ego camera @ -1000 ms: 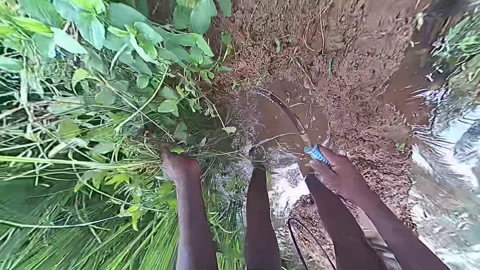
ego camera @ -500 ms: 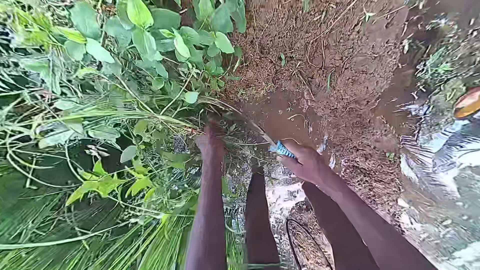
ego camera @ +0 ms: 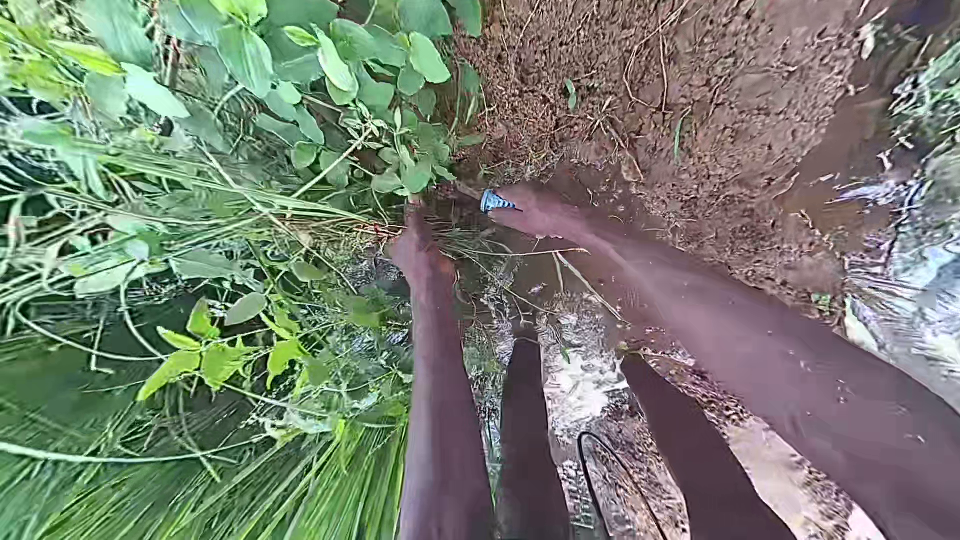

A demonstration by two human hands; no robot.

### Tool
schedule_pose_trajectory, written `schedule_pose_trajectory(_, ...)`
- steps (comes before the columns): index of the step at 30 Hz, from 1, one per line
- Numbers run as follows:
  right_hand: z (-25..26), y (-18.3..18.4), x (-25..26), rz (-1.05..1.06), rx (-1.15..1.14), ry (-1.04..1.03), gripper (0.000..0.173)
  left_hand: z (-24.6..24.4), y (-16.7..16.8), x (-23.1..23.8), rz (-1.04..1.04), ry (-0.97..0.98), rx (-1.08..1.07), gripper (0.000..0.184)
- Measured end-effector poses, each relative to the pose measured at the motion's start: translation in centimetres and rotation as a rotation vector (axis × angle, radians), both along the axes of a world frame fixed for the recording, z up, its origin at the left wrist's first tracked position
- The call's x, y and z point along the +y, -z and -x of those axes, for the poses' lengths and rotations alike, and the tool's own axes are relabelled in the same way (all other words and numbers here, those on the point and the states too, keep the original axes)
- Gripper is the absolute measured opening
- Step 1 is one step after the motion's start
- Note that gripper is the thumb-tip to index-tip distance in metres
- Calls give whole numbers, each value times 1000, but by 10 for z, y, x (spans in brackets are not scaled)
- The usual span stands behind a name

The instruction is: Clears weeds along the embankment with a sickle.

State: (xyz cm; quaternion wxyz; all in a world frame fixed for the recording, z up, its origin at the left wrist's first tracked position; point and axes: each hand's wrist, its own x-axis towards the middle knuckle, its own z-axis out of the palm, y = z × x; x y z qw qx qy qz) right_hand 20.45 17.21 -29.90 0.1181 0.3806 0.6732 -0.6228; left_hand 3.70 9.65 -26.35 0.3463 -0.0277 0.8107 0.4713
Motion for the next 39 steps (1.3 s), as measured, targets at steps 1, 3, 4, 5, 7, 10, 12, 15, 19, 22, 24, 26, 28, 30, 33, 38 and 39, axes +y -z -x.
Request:
schedule_pose_trajectory(1, 2, -1, 0, 18, -23, -22, 39, 0, -2, 7, 62, 44, 44, 57)
schedule_pose_trajectory(3, 3, -5, -3, -8, -39, -6, 39, 1, 1, 25, 168, 123, 151, 56)
schedule_pose_trajectory(4, 0, -6, -14, -6, -34, 38, 38, 3, 5, 29, 210, 167, 195, 51)
schedule_pose_trajectory(5, -5, -7, -27, -15, -41, 66, 38, 8, 11, 32, 240, 189, 241, 46)
schedule_pose_trajectory(7, -19, -14, -56, -31, -59, 113, 37, 24, 20, 36, 263, 183, 305, 41)
schedule_pose_trajectory(10, -88, -40, -114, -41, -101, 224, 33, 33, 36, 39, 226, 93, 327, 48)
schedule_pose_trajectory(12, -135, -57, -141, 42, -143, 229, 37, 27, 38, 30, 291, 92, 291, 58)
schedule_pose_trajectory(15, -161, -71, -161, 78, -180, 223, 43, 6, 31, -7, 335, 81, 249, 58)
schedule_pose_trajectory(19, -144, -64, -124, -3, -150, 92, 38, 33, 29, -41, 335, 72, 220, 66)
schedule_pose_trajectory(22, -119, -66, -101, -225, -39, 140, 29, 61, 31, -47, 226, 17, 240, 56)
schedule_pose_trajectory(24, -96, -67, -87, -334, 38, 217, 27, 67, 31, -52, 195, 9, 241, 52)
schedule_pose_trajectory(26, -68, -64, -65, -338, 45, 212, 33, 72, 29, -55, 189, 59, 244, 52)
schedule_pose_trajectory(28, -33, -59, -40, -279, -54, 86, 36, 75, 27, -55, 168, 85, 255, 49)
schedule_pose_trajectory(30, 10, -35, -12, -224, -179, -73, 40, 77, 28, -52, 140, 81, 266, 53)
schedule_pose_trajectory(33, 27, -11, -4, -258, -202, -126, 40, 82, 24, -51, 183, 91, 282, 58)
schedule_pose_trajectory(38, -80, -38, -76, -196, -261, -16, 40, 73, 10, -65, 168, 206, 247, 53)
schedule_pose_trajectory(39, -108, -45, -102, -230, -255, 18, 37, 63, 9, -77, 168, 240, 236, 51)
